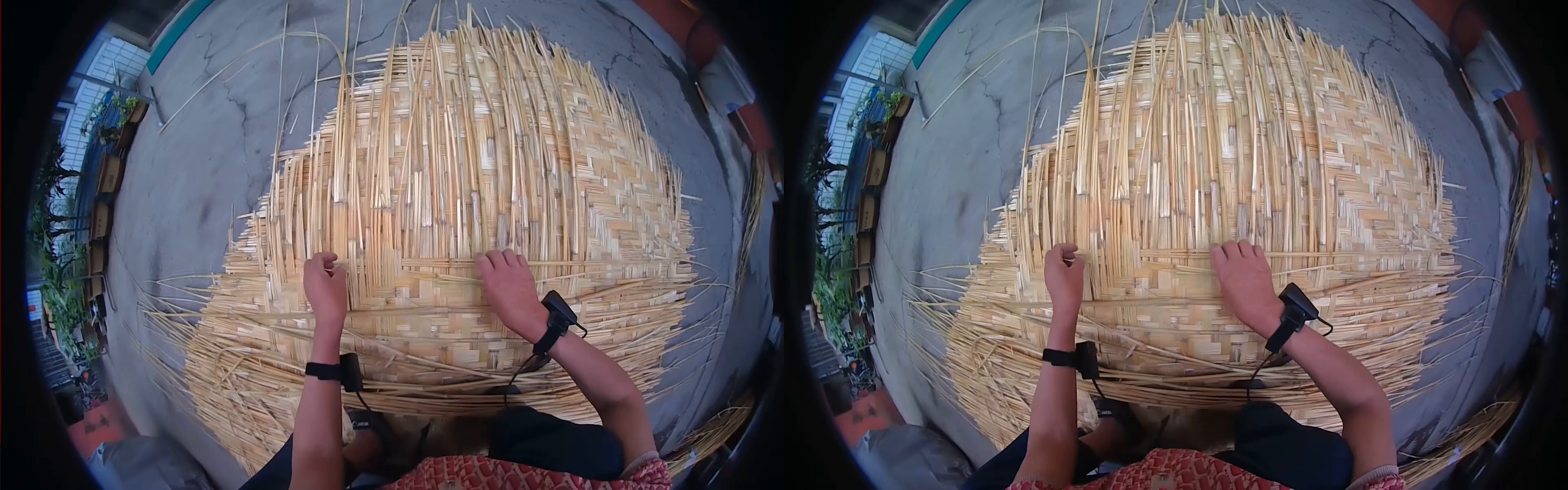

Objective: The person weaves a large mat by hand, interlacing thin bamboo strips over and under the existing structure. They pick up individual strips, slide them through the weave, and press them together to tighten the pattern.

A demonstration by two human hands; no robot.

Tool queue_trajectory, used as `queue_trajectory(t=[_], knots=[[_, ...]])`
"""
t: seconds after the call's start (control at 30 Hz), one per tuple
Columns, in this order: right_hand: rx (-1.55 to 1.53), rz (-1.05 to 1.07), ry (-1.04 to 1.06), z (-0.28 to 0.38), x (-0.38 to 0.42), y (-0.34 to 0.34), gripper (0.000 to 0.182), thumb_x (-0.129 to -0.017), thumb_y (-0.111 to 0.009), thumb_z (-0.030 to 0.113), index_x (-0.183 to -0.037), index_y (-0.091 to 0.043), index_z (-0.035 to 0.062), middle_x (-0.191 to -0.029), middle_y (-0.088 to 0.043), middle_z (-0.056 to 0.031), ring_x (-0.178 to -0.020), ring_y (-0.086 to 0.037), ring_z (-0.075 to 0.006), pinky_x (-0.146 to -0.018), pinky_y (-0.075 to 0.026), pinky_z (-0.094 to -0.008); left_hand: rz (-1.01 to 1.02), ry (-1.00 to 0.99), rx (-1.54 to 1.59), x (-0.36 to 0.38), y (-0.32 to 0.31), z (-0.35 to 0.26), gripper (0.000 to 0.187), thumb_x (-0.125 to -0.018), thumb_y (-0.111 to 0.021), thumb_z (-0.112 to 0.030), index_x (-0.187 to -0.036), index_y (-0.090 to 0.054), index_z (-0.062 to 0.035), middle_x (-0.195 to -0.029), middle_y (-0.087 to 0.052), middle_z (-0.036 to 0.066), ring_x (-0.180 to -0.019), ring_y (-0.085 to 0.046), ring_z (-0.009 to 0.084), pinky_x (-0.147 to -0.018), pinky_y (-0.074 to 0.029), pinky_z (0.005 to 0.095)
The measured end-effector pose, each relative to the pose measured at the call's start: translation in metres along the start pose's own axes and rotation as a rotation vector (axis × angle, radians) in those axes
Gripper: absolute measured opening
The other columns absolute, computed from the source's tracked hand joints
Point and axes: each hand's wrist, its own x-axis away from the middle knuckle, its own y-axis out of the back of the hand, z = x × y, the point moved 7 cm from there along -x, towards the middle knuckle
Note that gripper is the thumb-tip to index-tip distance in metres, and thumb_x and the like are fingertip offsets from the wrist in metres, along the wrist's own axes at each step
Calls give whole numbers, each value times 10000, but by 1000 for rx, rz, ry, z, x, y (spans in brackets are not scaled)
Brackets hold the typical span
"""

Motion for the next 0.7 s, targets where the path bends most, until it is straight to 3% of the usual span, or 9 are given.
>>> queue_trajectory(t=[0.03,0.13,0.17,0.2,0.27,0.3,0.4,0.6,0.7], knots=[[39,-174,37,1,8,21,299,-851,-641,65,-1146,-601,32,-1113,-624,-157,-1102,-574,-360,-942,-462,-465,89,13,66,10,-14,-24,310,-815,-752,-9,-1110,-659,-4,-964,-606,143,-835,-628,268,-739,-537,381],[-377,11,-142,-13,43,-6,333,-917,-645,113,-1238,-589,45,-1068,-635,-129,-1013,-627,-301,-879,-503,-433,366,-209,36,49,-67,-121,477,-770,-854,-152,-1151,-614,8,-1041,-597,139,-946,-603,254,-836,-520,364],[-1046,194,-553,-27,60,-39,329,-978,-666,145,-1276,-566,48,-1052,-645,-82,-900,-645,-185,-791,-542,-348,362,-374,-100,62,-78,-147,580,-727,-897,-225,-1164,-592,6,-1062,-583,139,-992,-589,275,-873,-511,373],[-1040,189,-558,-35,64,-47,329,-978,-666,145,-1276,-566,48,-1052,-645,-82,-900,-645,-185,-791,-542,-348,365,-378,-92,68,-88,-158,580,-727,-897,-225,-1164,-592,6,-1062,-583,139,-992,-589,275,-873,-511,373],[-2169,-139,-1123,-50,84,-73,341,-1039,-602,211,-1343,-510,89,-1002,-647,-50,-813,-635,-137,-711,-548,-274,459,-437,-270,75,-116,-170,745,-617,-928,-371,-1148,-556,-4,-1056,-560,125,-1016,-558,300,-884,-502,376],[-2170,-143,-1124,-54,88,-77,341,-1039,-602,211,-1343,-510,89,-1002,-647,-50,-813,-635,-137,-711,-548,-274,464,-469,-352,76,-122,-172,782,-570,-918,-468,-1101,-552,-24,-1031,-545,111,-988,-544,283,-865,-501,371],[-2266,-337,-839,-57,75,-56,633,-1057,-547,209,-1579,-189,212,-1200,-597,-118,-943,-643,-183,-750,-575,-295,453,-517,-420,77,-135,-170,699,-643,-889,-465,-1089,-562,-38,-1029,-544,109,-982,-547,272,-849,-500,373],[-1607,-161,-666,-6,38,0,651,-1037,-529,81,-1574,-163,116,-1257,-555,-150,-1009,-633,-201,-801,-595,-323,418,-622,-424,79,-153,-171,328,-810,-755,-225,-1048,-592,-69,-1042,-543,89,-1009,-554,255,-771,-553,364],[-1578,-105,-731,-3,54,-13,592,-1040,-530,86,-1546,-223,95,-1269,-557,-134,-1004,-632,-193,-820,-578,-328,482,-795,-253,76,-143,-201,199,-837,-667,-104,-1028,-619,-76,-1049,-603,88,-1026,-598,263,-782,-566,372]])
